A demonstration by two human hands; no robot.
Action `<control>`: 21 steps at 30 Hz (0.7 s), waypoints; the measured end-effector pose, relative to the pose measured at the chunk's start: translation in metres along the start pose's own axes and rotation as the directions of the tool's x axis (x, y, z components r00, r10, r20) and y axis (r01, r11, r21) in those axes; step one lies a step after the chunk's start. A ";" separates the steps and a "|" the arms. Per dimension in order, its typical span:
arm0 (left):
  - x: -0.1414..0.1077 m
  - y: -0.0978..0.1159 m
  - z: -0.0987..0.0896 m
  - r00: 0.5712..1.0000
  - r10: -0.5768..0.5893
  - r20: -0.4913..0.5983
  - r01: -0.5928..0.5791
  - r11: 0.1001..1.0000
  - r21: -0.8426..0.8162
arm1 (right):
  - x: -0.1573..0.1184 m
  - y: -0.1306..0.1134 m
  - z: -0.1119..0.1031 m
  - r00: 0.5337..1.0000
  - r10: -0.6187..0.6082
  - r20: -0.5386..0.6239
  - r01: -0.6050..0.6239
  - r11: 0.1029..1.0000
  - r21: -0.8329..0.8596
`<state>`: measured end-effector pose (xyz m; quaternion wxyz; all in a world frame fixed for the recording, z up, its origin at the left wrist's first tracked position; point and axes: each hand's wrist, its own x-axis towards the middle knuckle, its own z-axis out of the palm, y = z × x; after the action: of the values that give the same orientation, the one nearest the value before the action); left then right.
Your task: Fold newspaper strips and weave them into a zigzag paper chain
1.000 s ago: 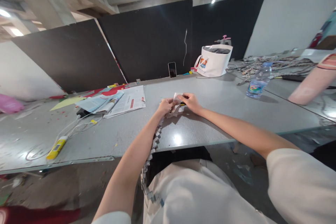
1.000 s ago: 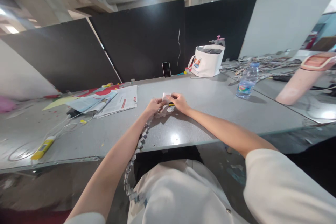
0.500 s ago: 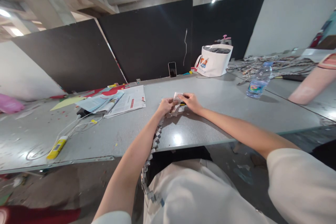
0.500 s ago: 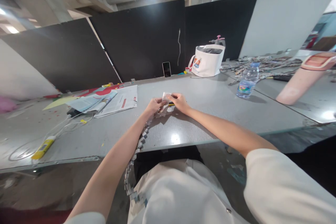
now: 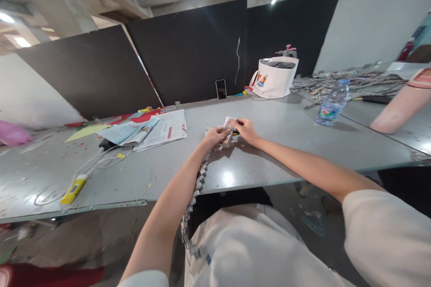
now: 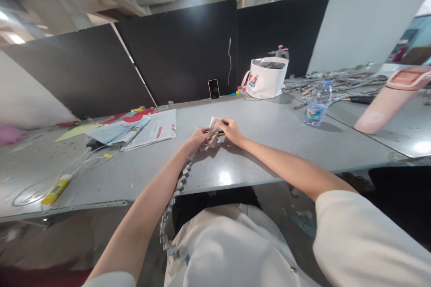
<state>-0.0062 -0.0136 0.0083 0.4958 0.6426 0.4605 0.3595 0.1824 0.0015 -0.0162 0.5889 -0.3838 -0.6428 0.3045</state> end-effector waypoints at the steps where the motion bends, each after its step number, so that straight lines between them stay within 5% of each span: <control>1: -0.001 0.001 0.001 0.999 -0.024 0.027 0.024 1.000 -0.011 | 0.000 -0.001 0.000 1.000 0.003 -0.007 -0.003 1.000 0.002; 12: 0.010 -0.008 0.001 0.997 -0.027 0.069 0.034 0.994 -0.104 | 0.007 0.000 -0.001 0.991 0.091 -0.103 -0.089 0.996 0.028; 21: 0.010 -0.007 -0.004 0.998 0.015 -0.056 -0.021 0.995 -0.100 | 0.012 0.009 -0.008 0.978 0.127 -0.168 -0.122 0.992 0.040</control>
<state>-0.0079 -0.0021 0.0030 0.5114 0.6109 0.4493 0.4041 0.1918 0.0153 -0.0163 0.6271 -0.4391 -0.5602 0.3162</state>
